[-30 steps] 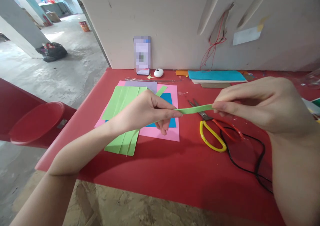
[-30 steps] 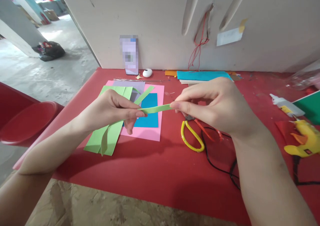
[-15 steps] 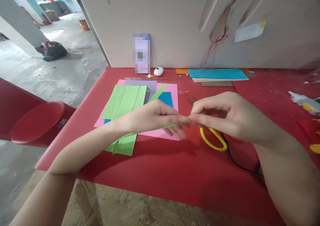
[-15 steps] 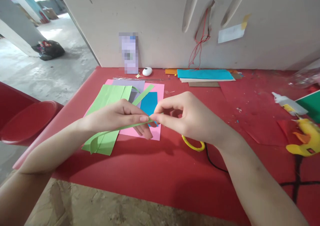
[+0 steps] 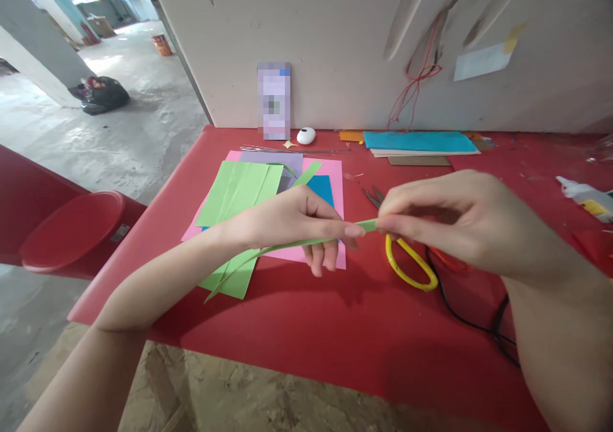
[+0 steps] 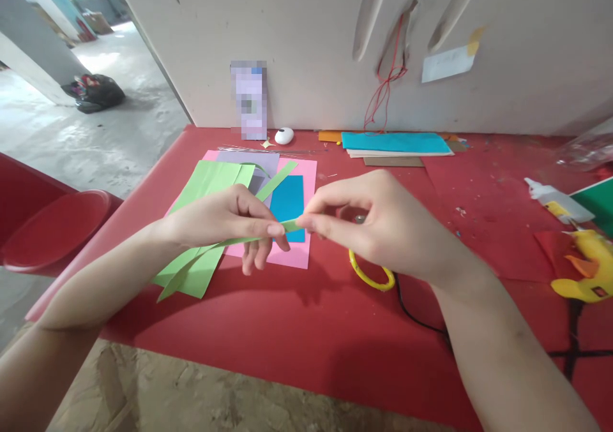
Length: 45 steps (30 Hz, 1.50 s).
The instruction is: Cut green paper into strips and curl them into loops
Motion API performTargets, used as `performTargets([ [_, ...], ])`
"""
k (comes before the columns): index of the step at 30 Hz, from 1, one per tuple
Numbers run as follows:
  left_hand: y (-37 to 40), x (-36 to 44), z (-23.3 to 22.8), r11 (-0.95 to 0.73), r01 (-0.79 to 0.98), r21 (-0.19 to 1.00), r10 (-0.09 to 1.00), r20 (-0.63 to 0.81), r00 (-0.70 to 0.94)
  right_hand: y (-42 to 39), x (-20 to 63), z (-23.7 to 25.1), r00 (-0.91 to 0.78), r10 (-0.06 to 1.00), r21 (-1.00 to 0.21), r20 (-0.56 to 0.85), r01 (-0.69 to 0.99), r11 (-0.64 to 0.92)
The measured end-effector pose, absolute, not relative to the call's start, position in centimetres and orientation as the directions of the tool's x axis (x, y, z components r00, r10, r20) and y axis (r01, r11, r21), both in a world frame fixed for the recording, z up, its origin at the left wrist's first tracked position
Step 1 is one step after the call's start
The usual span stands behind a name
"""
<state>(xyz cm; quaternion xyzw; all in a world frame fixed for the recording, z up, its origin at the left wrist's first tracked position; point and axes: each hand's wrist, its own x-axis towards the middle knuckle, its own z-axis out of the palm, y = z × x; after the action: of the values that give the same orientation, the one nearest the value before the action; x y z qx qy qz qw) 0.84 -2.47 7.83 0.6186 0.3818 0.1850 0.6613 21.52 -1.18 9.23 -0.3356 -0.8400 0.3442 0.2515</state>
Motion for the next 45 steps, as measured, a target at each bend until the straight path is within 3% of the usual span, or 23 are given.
performTargets([
  [14, -2.4, 0.9, 7.6, 0.214, 0.192, 0.958, 0.728, -0.287, 0.622, -0.7, 22.4, 9.5, -0.644, 0.732, -0.669, 0.223, 0.445, 0.595],
  [18, -2.3, 0.9, 7.6, 0.216, 0.230, 0.949, 0.719, -0.313, 0.620, -0.5, 22.3, 9.3, -0.682, 0.722, -0.678, 0.116, 0.477, 0.560],
  [25, -2.7, 1.5, 6.9, 0.255, 0.309, 0.916, 0.627, -0.400, 0.669, -0.9, 20.8, 7.9, -0.774, 0.614, -0.683, -0.153, 0.532, 0.501],
  [33, -3.6, 1.3, 7.6, 0.217, 0.319, 0.922, 0.611, -0.384, 0.692, -1.0, 20.0, 8.5, -0.775, 0.591, -0.821, -0.224, 0.477, 0.313],
  [45, -3.5, 1.1, 7.7, 0.232, 0.342, 0.911, 0.566, -0.412, 0.714, -0.5, 22.7, 8.6, -0.790, 0.555, -0.745, -0.262, 0.531, 0.404],
])
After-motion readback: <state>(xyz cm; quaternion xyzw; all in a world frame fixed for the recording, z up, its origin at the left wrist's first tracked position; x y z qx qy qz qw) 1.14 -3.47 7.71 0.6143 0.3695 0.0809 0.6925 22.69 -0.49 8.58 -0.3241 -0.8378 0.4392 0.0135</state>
